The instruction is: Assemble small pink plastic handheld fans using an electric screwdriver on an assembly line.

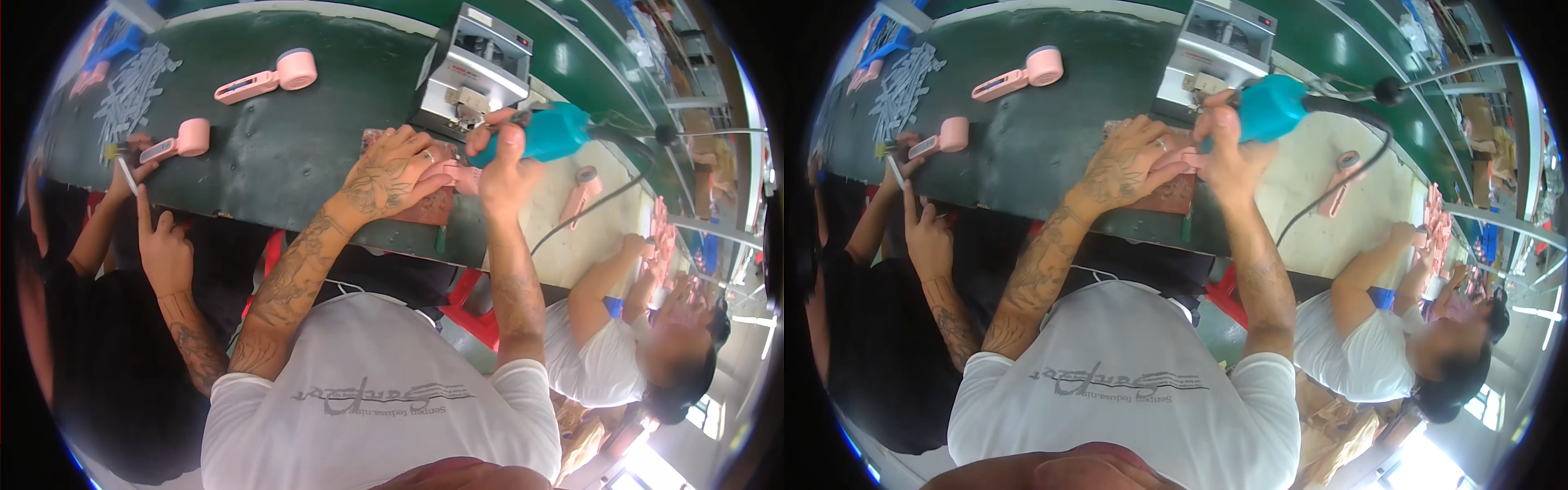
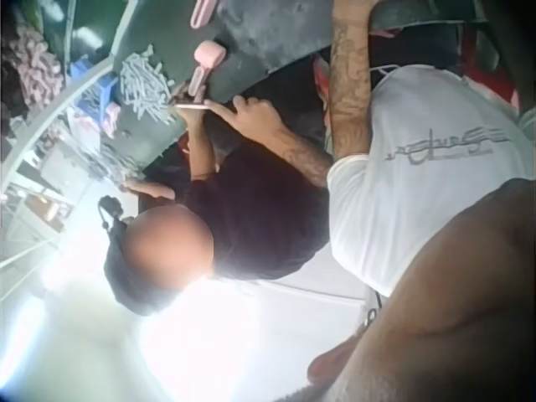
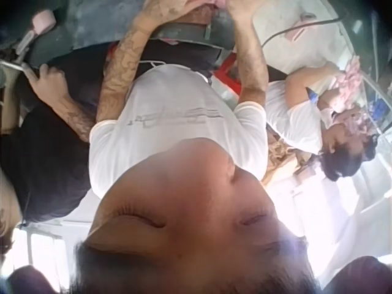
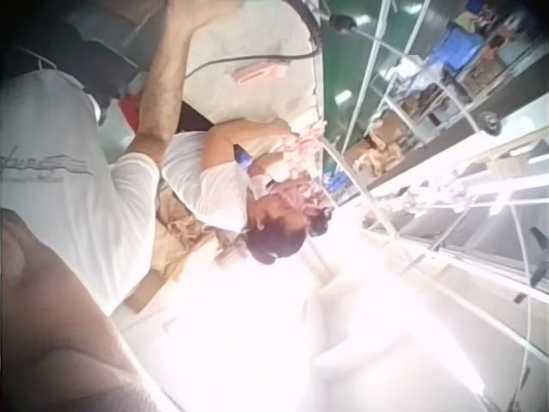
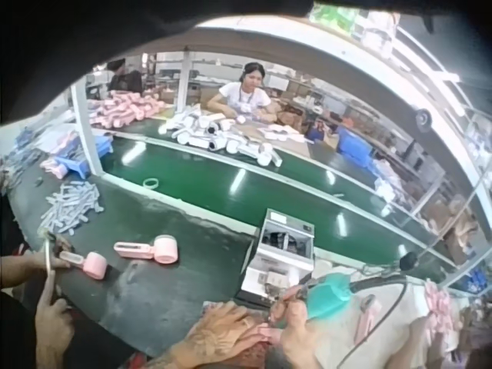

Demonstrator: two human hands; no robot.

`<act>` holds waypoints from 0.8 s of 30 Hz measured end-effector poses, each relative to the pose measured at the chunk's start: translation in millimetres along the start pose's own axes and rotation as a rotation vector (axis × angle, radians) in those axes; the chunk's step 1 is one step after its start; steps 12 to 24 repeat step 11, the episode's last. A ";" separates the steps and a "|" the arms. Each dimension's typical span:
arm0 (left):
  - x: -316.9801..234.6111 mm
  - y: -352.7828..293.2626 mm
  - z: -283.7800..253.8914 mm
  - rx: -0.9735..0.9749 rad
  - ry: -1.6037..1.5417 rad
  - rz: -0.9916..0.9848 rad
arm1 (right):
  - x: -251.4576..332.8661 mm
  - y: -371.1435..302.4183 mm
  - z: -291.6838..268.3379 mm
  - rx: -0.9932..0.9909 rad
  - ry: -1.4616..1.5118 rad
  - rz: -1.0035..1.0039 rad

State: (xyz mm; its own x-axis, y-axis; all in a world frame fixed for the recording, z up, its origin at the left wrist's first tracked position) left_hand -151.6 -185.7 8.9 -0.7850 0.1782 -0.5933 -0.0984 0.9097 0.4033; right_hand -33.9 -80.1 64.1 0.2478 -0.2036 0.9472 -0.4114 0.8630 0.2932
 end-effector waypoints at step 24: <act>2.1 -0.6 -0.9 0.007 0.110 0.032 | -13.4 0.5 5.6 0.073 -0.157 0.054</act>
Point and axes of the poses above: each hand's wrist, its own y-axis towards the middle knuckle, its own z-axis out of the palm, x = y × z, the point moved 4 cm from there along y, towards the middle knuckle, and after that the axes turned 2 degrees about -x, right-handed, at the moved point
